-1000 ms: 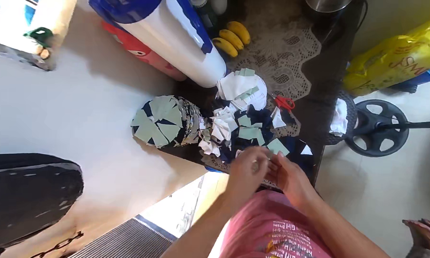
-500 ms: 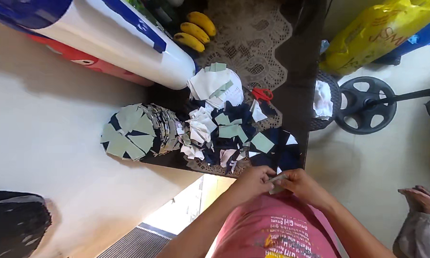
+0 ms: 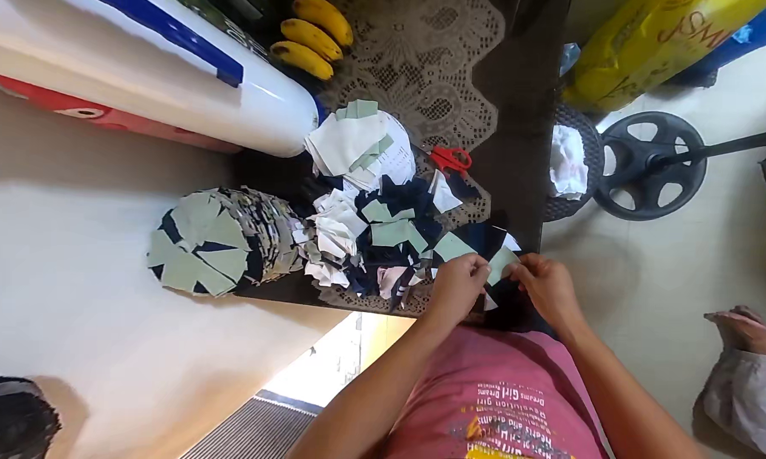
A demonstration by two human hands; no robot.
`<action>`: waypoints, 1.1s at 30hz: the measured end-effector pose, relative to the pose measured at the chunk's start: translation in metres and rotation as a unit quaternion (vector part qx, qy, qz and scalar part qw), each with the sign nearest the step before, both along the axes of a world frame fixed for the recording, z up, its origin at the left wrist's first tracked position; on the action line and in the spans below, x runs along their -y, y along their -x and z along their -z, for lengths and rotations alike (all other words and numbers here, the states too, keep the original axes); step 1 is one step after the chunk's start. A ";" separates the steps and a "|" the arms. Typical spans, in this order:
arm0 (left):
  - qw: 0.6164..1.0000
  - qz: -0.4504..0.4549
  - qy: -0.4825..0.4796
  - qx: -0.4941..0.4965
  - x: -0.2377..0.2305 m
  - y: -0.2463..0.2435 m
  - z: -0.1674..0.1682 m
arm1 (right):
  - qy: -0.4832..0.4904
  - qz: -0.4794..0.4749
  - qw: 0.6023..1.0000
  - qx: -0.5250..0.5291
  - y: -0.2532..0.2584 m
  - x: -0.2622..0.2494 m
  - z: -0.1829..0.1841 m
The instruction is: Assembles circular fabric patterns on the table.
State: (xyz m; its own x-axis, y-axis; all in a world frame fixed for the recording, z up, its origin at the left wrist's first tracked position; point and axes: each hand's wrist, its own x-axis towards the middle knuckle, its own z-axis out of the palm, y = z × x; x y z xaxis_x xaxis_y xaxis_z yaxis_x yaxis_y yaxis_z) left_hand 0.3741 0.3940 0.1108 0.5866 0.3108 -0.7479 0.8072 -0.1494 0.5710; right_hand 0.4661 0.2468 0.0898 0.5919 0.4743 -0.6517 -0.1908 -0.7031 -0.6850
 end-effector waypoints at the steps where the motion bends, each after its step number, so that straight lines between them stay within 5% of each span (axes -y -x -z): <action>1: 1.000 0.009 -0.019 -0.007 0.000 -0.005 0.001 | 0.017 -0.023 0.999 0.030 -0.003 -0.002 0.001; 13: 0.982 0.083 -0.162 -0.040 0.000 -0.023 0.012 | 0.089 -0.079 0.984 0.134 -0.012 -0.015 0.010; 28: 0.975 0.099 -0.188 -0.062 -0.001 -0.027 0.011 | 0.102 -0.108 0.977 0.150 -0.023 -0.025 0.009; 33: 0.979 0.134 -0.145 -0.055 -0.007 -0.025 0.003 | -0.010 -0.112 0.977 0.183 -0.021 -0.012 0.012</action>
